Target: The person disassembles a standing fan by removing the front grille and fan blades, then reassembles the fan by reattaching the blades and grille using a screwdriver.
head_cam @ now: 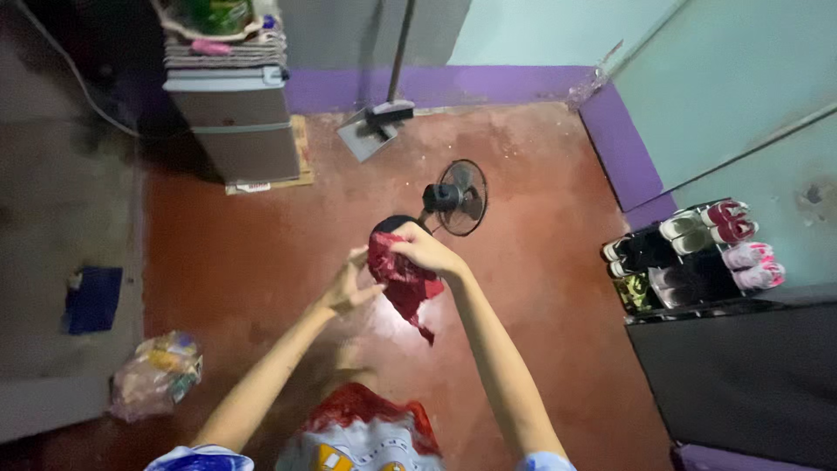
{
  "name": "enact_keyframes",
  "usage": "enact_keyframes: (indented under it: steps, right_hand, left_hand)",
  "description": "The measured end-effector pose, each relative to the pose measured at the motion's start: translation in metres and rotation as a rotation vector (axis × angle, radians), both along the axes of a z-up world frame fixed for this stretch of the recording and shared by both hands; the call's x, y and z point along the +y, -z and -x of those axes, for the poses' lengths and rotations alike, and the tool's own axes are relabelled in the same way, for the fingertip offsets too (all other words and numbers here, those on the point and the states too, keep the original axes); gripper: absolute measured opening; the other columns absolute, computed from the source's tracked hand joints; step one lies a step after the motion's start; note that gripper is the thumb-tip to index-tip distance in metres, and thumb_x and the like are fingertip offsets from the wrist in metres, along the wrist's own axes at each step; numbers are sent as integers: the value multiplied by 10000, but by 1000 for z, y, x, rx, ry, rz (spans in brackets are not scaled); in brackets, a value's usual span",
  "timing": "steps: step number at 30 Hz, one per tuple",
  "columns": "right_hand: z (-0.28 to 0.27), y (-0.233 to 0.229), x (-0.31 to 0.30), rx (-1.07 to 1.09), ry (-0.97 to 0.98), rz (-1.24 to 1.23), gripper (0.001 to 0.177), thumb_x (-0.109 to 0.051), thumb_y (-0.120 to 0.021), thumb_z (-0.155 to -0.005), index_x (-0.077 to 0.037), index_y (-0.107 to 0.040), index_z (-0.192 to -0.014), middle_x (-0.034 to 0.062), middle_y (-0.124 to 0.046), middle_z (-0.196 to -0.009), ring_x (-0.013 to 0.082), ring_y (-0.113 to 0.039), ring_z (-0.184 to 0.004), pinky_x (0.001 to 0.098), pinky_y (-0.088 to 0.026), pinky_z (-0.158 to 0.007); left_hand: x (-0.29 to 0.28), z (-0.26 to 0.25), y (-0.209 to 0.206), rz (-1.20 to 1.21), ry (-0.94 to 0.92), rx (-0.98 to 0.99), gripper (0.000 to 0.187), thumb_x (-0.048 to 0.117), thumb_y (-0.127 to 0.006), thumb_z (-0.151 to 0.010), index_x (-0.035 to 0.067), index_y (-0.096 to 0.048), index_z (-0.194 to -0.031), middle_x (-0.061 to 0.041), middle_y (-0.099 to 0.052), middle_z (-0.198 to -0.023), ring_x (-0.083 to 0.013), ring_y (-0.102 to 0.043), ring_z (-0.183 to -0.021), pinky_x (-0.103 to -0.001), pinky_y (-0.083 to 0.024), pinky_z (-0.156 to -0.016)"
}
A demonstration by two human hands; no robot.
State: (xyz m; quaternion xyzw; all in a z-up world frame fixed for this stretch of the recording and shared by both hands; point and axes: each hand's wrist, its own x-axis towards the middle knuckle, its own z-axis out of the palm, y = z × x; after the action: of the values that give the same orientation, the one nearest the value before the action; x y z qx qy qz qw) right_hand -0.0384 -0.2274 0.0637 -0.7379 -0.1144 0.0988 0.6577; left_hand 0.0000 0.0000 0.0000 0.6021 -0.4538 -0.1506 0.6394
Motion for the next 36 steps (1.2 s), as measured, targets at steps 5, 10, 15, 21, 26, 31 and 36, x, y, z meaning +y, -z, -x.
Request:
enact_keyframes:
  steps: [5, 10, 15, 21, 26, 31, 36]
  right_hand:
    - [27, -41, -73, 72, 39, 151, 199, -95, -648, -952, 37, -650, -803, -45, -588, -676, 44, -515, -658, 269, -469, -587]
    - [34, -74, -157, 86, 42, 231, 154, -88, -643, -940, 41, -682, -865, -62, -563, -667, 28, -489, -649, 263, -458, -563]
    - [31, -106, -248, 261, 199, 403, 150, -89, -669, -876, 10, -772, -922, -64, -535, -608, 49, -466, -562, 301, -429, -488]
    - [31, -104, -324, 101, 458, 585, 129, -76, -754, -860, 49, -726, -879, 95, -586, -671, 104, -517, -644, 311, -506, -601]
    - [11, -82, -419, -88, 407, 631, 268, 17, -744, -743, -16, -746, -1009, 84, -767, -844, 93, -695, -750, 291, -554, -706]
    - [1, -53, -507, -44, 261, 742, 231, 8, -767, -775, -32, -793, -1001, 73, -763, -807, 99, -665, -688, 301, -537, -656]
    - [-17, -24, -583, -47, 53, 695, 121, -40, -817, -812, 19, -814, -918, 70, -688, -711, 102, -579, -664, 291, -488, -611]
  left_hand:
    - [-77, 0, -13, -239, -259, -55, 319, 47, -645, -812, 62, -654, -1130, -127, -698, -1041, -284, -690, -986, -428, -528, -893]
    - [-134, -18, 16, -337, -346, -402, 283, 60, -726, -714, 78, -681, -994, -145, -670, -951, -371, -618, -992, -469, -462, -881]
    - [-156, -42, 43, -573, -319, -407, 510, -41, -652, -772, 116, -597, -1254, -136, -603, -1176, -353, -560, -1163, -501, -404, -947]
    - [-208, -40, 16, -482, -359, -224, 556, 13, -712, -863, 85, -498, -1370, -217, -456, -1235, -426, -496, -1176, -486, -425, -1015]
    - [-249, 3, -15, -732, -526, -265, 675, 19, -736, -721, 144, -534, -1353, -136, -496, -1282, -343, -596, -1115, -448, -515, -881]
    - [-306, 52, -21, -859, -741, -404, 447, -22, -663, -717, 117, -635, -1141, -84, -627, -1090, -316, -620, -1057, -418, -523, -869]
    - [-276, 76, 13, -776, -852, -63, 224, 68, -662, -806, 106, -731, -1015, -92, -734, -1010, -293, -665, -1001, -394, -531, -875]
